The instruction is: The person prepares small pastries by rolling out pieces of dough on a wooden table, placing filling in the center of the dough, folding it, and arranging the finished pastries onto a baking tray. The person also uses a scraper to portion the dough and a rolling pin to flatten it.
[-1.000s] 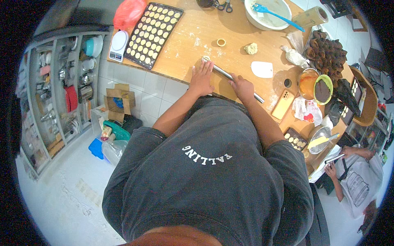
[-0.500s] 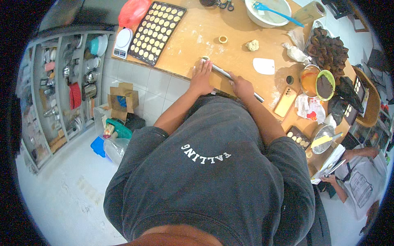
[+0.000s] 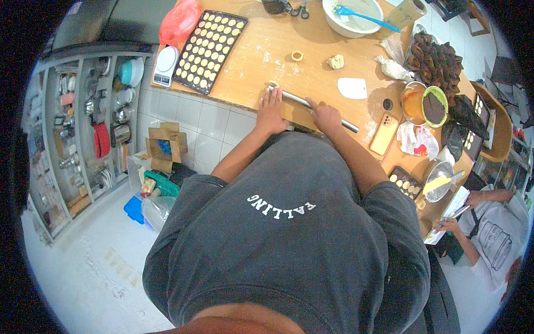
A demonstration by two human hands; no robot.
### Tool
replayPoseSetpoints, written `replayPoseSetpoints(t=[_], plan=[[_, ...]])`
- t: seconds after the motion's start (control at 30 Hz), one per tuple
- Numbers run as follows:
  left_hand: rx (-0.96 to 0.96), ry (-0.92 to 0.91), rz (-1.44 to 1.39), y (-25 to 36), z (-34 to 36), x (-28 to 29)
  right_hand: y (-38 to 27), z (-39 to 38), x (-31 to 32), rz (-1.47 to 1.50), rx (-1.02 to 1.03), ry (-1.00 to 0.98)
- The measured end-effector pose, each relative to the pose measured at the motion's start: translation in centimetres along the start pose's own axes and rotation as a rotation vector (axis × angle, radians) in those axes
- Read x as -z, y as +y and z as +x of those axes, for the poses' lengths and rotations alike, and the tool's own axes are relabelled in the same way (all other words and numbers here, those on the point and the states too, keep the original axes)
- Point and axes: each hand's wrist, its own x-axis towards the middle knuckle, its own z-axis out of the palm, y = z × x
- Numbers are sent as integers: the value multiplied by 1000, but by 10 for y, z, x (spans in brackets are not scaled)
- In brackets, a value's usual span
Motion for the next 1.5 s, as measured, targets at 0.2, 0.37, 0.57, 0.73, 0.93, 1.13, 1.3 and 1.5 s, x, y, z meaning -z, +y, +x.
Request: replayPoseSetpoints(t=[0.2, 0.37, 0.57, 0.73, 0.93, 1.13, 1.3, 1.5], plan=[[-45, -11, -20, -8, -8, -5, -2, -1, 4, 57, -23, -116], [-77, 42, -8, -11, 0, -11, 8, 2, 4, 225, -29, -121], [-181, 234, -93, 4, 2, -1, 19, 0, 22, 330, -95, -163], [-204, 216, -58, 14, 13, 4, 24, 11, 10, 342, -107, -113], [-92, 126, -52, 8, 20, -7, 2, 17, 13, 326, -122, -141], [-93, 14, 41, -1, 33, -4, 3, 15, -8, 371, -210, -135], [-49, -102, 1, 2, 36, 9, 11, 20, -15, 242, -207, -221], [-85, -92, 22, 3, 48, 15, 31, 36, -25, 359, -247, -243]])
